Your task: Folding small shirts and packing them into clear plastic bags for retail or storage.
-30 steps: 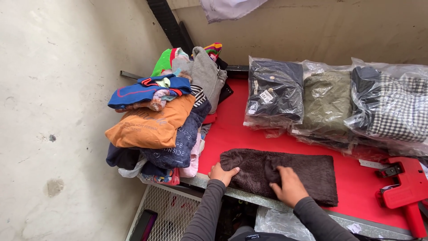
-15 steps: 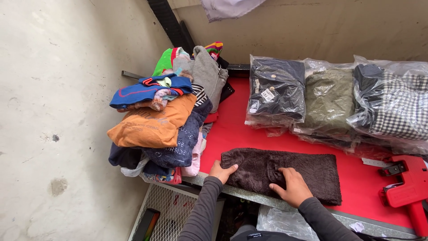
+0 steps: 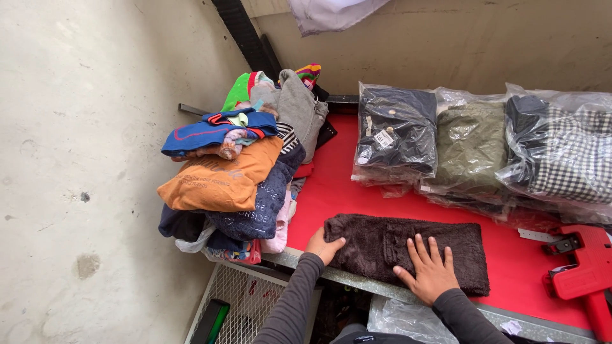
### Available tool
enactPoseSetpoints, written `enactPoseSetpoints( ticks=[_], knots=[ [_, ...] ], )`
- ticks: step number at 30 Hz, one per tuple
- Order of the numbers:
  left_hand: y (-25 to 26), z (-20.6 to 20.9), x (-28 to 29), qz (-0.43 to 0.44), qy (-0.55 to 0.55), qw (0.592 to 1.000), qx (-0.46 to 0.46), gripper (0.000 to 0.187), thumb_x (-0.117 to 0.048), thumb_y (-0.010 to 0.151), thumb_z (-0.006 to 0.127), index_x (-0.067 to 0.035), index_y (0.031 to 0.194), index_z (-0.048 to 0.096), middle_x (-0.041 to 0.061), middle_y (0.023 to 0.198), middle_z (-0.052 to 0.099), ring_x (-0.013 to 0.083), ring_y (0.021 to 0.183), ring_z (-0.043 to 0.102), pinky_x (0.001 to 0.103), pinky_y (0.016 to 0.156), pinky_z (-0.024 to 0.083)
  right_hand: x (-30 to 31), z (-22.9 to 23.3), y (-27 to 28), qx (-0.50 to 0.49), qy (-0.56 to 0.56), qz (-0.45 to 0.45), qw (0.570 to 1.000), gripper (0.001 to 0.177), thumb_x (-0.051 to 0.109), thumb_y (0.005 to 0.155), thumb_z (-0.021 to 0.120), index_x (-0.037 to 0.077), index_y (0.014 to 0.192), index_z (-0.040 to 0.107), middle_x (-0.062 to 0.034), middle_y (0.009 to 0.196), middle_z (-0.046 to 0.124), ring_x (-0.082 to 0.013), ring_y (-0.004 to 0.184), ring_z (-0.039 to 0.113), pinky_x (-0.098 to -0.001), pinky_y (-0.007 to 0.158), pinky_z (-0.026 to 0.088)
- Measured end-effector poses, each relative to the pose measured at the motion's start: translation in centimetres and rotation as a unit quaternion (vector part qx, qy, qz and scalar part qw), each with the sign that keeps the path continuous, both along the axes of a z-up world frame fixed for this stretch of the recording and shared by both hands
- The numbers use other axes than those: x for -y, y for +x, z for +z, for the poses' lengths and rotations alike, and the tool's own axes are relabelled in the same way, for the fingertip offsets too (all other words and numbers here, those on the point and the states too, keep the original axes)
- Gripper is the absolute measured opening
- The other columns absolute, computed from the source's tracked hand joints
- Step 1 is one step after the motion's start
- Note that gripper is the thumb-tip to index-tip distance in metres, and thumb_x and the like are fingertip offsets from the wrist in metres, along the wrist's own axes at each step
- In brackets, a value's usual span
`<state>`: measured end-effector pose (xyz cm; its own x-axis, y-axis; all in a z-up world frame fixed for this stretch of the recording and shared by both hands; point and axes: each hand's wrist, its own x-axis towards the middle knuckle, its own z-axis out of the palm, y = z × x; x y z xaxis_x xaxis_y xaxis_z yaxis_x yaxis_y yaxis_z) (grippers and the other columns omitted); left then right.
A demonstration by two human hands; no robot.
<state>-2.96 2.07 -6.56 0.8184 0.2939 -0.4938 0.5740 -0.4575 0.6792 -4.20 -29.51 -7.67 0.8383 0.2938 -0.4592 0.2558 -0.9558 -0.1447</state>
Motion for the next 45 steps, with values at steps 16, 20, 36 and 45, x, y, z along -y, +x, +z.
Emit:
enactPoseSetpoints(
  ticks=[16, 20, 36, 45],
  knots=[
    [-1.0, 12.1, 20.0, -0.218, -0.179, 0.932, 0.227, 0.058, -0.05, 0.104, 0.04, -0.012, 0.147, 0.05, 0.013, 0.126, 0.067, 0.0255, 0.119, 0.064, 0.036, 0.102, 0.048, 6.8, 5.8, -1.8, 0.212, 0.558, -0.379, 0.707, 0.063, 0.0, 0.086, 0.066, -0.005, 0.146, 0.047, -0.0211, 0.134, 0.057, -0.028, 0.117, 0.057, -0.0374, 0.105, 0.044],
    [-1.6, 3.9, 20.4, -0.383, 0.067, 0.882, 0.264, 0.071, -0.054, 0.099, 0.035, -0.011, 0.155, 0.04, 0.018, 0.162, 0.037, 0.0461, 0.153, 0.021, 0.062, 0.123, 0.009, 11.5, 2.0, -0.8, 0.092, 0.325, -0.564, 0.754, 0.063, 0.02, 0.085, 0.055, -0.001, 0.144, 0.052, -0.0287, 0.133, 0.063, -0.0459, 0.123, 0.057, -0.0498, 0.103, 0.041],
    [-0.2, 3.0, 22.7, -0.302, 0.206, 0.85, 0.379, 0.056, -0.029, 0.094, 0.051, -0.005, 0.144, 0.057, 0.013, 0.153, 0.052, 0.0411, 0.115, 0.044, 0.057, 0.096, 0.036, 8.8, -9.0, -4.0, 0.281, 0.178, -0.254, 0.908, 0.078, 0.041, 0.088, 0.056, 0.013, 0.159, 0.038, -0.0346, 0.168, 0.02, -0.0649, 0.145, 0.024, -0.0661, 0.121, 0.019],
    [0.0, -3.8, 20.1, -0.274, 0.232, 0.933, -0.021, 0.046, -0.045, 0.101, 0.065, -0.002, 0.115, 0.056, 0.025, 0.1, 0.073, 0.0479, 0.096, 0.07, 0.058, 0.082, 0.052, 11.5, -4.8, 2.5, 0.097, 0.063, -0.111, 0.987, 0.065, 0.051, 0.092, 0.052, 0.046, 0.155, 0.036, 0.0027, 0.174, 0.016, -0.0401, 0.161, 0.009, -0.0572, 0.129, 0.01]
  ],
)
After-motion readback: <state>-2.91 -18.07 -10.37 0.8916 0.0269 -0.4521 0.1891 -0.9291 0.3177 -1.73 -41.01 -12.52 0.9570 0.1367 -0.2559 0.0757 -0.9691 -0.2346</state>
